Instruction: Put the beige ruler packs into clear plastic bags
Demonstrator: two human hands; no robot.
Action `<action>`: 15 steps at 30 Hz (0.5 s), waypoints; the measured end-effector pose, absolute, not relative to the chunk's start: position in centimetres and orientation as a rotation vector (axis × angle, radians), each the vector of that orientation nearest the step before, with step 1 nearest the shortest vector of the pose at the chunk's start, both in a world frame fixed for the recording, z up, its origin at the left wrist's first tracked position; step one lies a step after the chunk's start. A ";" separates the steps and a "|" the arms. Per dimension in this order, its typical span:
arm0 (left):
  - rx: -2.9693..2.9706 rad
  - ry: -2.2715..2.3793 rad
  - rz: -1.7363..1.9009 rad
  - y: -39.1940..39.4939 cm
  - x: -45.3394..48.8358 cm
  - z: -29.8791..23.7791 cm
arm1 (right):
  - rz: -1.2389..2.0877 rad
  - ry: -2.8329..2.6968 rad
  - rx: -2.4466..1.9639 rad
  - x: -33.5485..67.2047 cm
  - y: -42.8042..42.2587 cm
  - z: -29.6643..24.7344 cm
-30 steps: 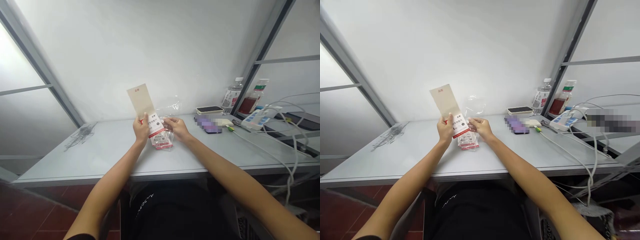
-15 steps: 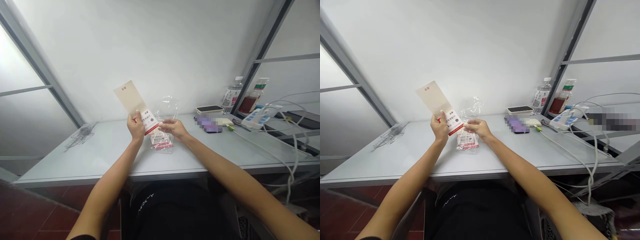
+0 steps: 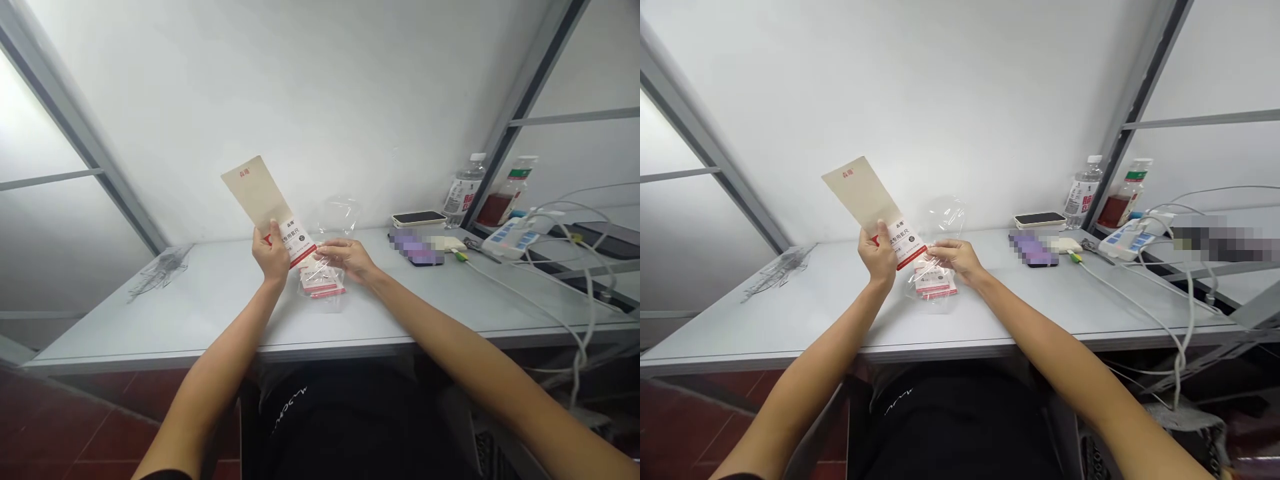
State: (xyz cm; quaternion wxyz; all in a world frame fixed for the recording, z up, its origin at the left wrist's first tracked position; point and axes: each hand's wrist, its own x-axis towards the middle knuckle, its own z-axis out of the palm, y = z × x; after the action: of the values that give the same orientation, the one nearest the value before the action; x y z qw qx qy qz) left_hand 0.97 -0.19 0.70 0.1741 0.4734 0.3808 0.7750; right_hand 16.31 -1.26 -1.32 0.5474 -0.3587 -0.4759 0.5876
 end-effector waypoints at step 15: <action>1.581 1.153 2.028 -0.9 1.7 -0.5 | 1.390 -1.039 -0.733 15.8 -0.8 -2.0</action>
State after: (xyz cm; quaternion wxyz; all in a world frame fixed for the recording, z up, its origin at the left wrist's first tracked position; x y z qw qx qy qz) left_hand 1.74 -0.86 -0.50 0.1609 0.5536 0.4039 0.7102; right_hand 15.78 -0.79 -1.95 0.5882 -0.3145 -0.4459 0.5969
